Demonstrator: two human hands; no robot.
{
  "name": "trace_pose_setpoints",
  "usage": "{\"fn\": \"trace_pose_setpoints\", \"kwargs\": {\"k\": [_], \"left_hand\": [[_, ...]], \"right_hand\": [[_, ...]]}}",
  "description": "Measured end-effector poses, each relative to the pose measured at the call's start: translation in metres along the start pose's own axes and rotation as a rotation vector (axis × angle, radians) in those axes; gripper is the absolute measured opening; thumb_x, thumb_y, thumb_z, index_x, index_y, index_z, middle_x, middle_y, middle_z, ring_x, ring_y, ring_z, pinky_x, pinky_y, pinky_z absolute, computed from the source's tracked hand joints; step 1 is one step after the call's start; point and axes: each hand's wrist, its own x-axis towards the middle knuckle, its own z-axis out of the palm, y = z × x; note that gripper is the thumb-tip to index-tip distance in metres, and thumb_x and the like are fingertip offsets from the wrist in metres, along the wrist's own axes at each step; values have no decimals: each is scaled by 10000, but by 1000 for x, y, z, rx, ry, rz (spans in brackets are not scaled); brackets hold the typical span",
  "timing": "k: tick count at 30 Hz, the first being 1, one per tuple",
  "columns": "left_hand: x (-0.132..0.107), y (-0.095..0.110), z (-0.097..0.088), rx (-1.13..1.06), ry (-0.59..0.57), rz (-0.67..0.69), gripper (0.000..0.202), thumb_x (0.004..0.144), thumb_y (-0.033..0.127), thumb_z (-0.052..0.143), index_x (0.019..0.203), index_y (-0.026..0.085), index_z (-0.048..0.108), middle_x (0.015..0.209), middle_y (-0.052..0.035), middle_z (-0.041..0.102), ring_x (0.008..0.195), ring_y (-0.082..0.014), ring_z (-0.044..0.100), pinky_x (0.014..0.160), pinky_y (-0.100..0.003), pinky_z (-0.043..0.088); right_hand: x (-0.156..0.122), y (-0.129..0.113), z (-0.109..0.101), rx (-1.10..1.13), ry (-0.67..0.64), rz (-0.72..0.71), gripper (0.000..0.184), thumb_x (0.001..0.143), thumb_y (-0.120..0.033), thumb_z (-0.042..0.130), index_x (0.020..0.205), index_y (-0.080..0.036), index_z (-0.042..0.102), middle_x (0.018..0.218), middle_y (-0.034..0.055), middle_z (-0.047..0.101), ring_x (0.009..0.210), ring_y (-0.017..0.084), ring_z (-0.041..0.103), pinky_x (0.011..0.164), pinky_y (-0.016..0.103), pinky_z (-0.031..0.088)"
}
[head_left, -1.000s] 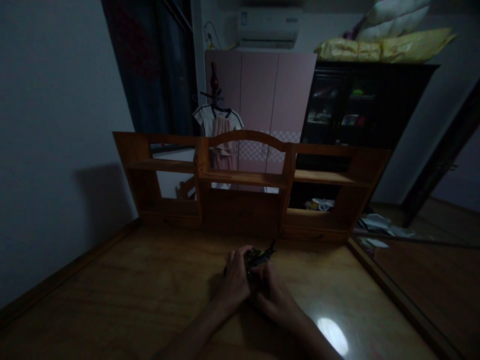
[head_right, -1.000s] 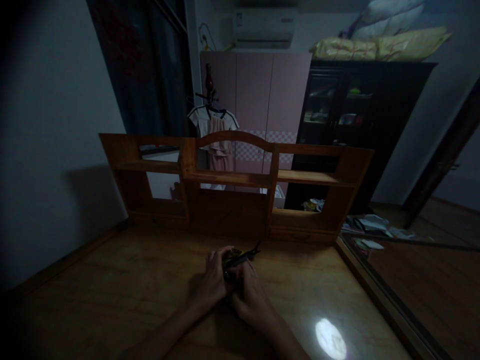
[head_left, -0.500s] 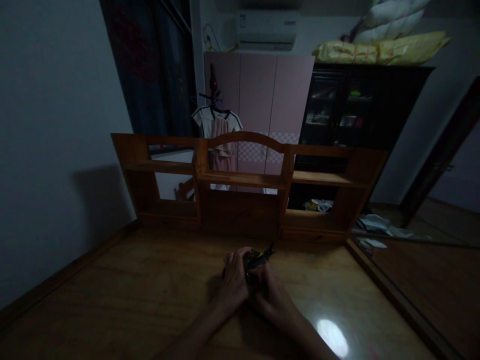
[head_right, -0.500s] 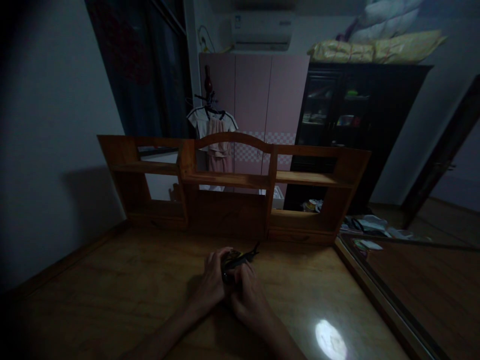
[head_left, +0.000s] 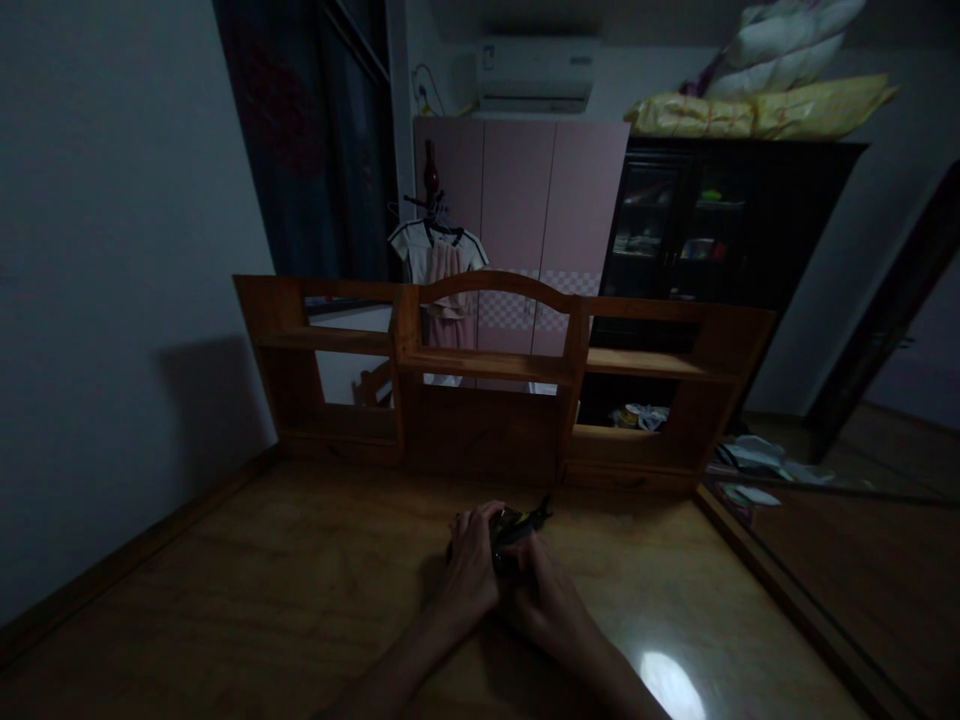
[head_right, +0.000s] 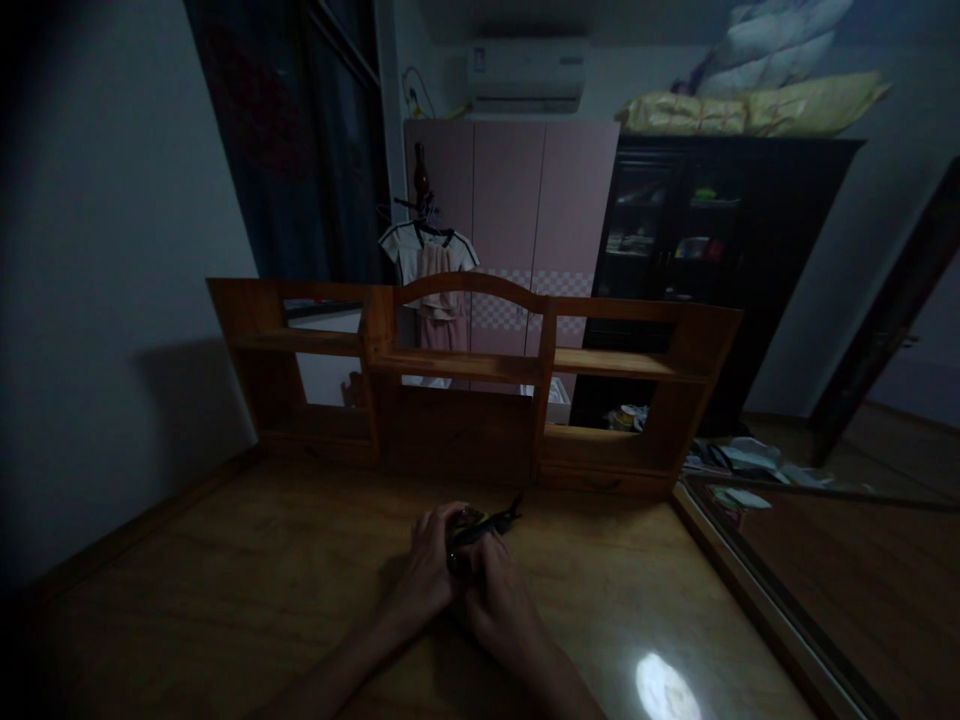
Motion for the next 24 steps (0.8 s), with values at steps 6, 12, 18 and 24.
{"fn": "trace_pose_setpoints", "kwargs": {"k": [6,12,18,24], "left_hand": [[0,-5,3,53,-74,-31,522,775,112,549,1265,232,411,1231,-75,507,1103,-254,439,978,-442,363],[2,-5,7,95,-62,-18,477,775,155,574,1226,216,432,1202,-72,527,1074,-253,445,971,-443,359],[1,-3,6,96,-20,13,599,692,91,583,1254,204,409,1222,-81,506,1106,-254,435,983,-435,363],[3,-1,5,94,39,-12,655,637,59,589,1251,191,401,1229,-85,488,1126,-261,419,991,-443,364]], "right_hand": [[-2,13,3,84,-130,40,548,729,8,398,1243,-181,390,1103,110,578,986,228,559,853,358,492],[-1,20,6,-129,-69,-37,529,751,8,398,1253,-157,420,1181,143,554,1125,271,501,979,474,434],[5,9,2,-247,-112,-78,515,794,-2,446,1291,-134,420,1185,130,575,1175,252,476,1083,497,346],[7,13,3,-310,-96,-133,551,809,-16,444,1348,-109,374,1267,137,538,1259,265,400,1123,561,259]]}}
